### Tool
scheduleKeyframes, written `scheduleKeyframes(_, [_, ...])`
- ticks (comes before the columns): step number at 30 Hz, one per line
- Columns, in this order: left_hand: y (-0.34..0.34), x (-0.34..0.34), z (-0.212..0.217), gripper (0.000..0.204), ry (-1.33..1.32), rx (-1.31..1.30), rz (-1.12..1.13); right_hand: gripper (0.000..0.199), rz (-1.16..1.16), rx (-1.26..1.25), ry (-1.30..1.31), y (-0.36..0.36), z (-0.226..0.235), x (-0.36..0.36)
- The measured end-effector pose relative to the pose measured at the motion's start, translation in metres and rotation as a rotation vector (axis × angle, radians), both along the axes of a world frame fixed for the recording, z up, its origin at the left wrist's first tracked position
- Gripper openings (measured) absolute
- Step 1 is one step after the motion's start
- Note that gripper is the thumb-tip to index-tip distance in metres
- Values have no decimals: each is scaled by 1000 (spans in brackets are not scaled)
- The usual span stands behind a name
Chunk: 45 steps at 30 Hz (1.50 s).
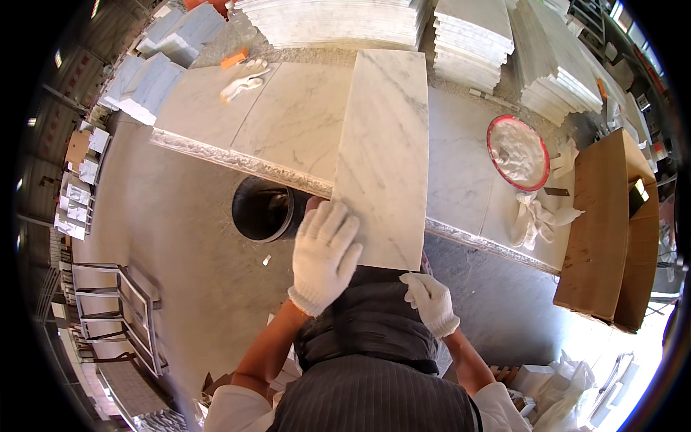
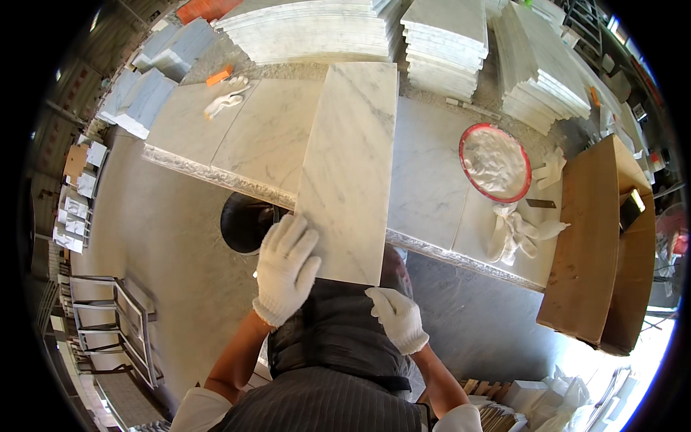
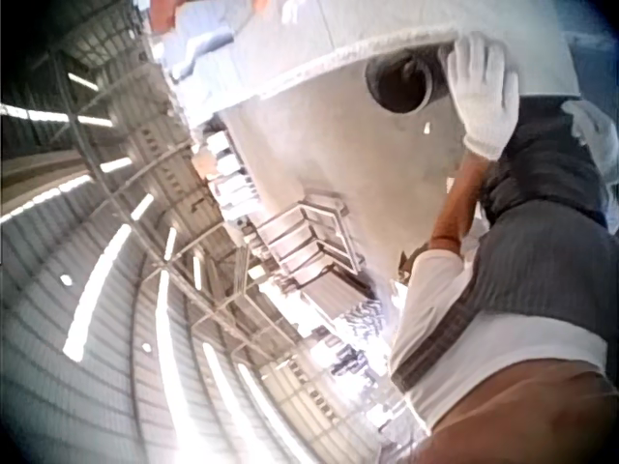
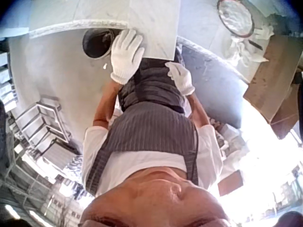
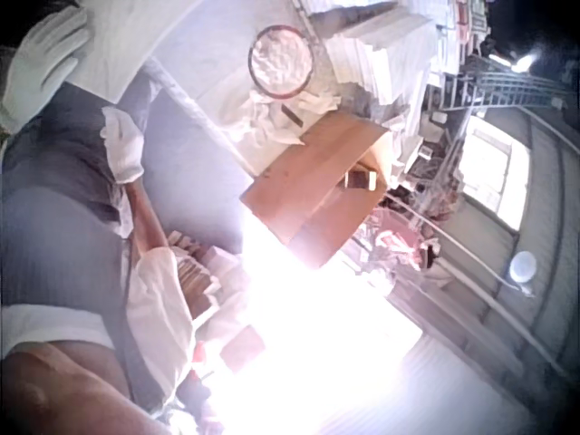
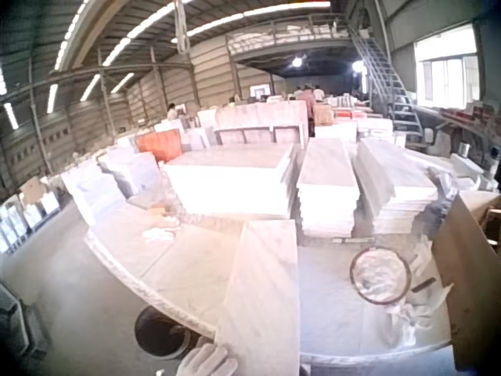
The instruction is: The person puts on white gloves and uses a metal scraper to remove residue from a white stone slab on a workbench. They repeatedly scrape and wipe the slab surface, then place it on a stack of similar slabs.
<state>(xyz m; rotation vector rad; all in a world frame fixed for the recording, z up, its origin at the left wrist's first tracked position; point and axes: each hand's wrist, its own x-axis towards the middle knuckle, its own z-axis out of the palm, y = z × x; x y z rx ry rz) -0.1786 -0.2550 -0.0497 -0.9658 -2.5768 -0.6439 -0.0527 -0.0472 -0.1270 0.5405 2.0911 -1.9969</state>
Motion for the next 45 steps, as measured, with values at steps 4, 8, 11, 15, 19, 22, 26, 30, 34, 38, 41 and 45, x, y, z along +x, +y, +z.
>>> scheduleKeyframes(4, [15,-5,20,48,-71,-201,-20,25,-56,-42,53,-3,-4,-2])
scheduleKeyframes(8, [20,-37,23,47,13,-259,-38,27,-65,-113,-4,-11,-5,-2])
scheduleKeyframes(11, [30,-67,23,44,86,-239,-23,30,12,-81,-17,-7,0,-3])
scheduleKeyframes(15, [34,-78,27,45,53,-268,-69,28,3,-23,38,1,-8,3])
scheduleKeyframes(19, [23,-67,21,50,140,-242,-105,27,-89,-28,81,5,-12,5])
scheduleKeyframes(22, [17,-43,26,53,36,-235,-168,23,-102,115,138,2,-7,9])
scheduleKeyframes(26, [7,-10,30,56,-91,-213,-252,21,-150,329,251,-1,-12,16])
scheduleKeyframes(30, [16,3,34,33,-177,-45,-340,23,-328,285,323,-1,-27,19])
scheduleKeyframes(34, [13,8,22,27,-184,74,-363,23,-367,265,74,9,-4,9])
scheduleKeyframes(38, [18,4,25,20,-176,122,-362,22,-653,117,181,36,12,-10])
scheduleKeyframes(41, [24,0,29,26,-132,122,-371,19,-754,159,275,70,24,-19])
scheduleKeyframes(45, [31,-10,30,28,-232,39,-413,20,-835,284,346,110,25,-15])
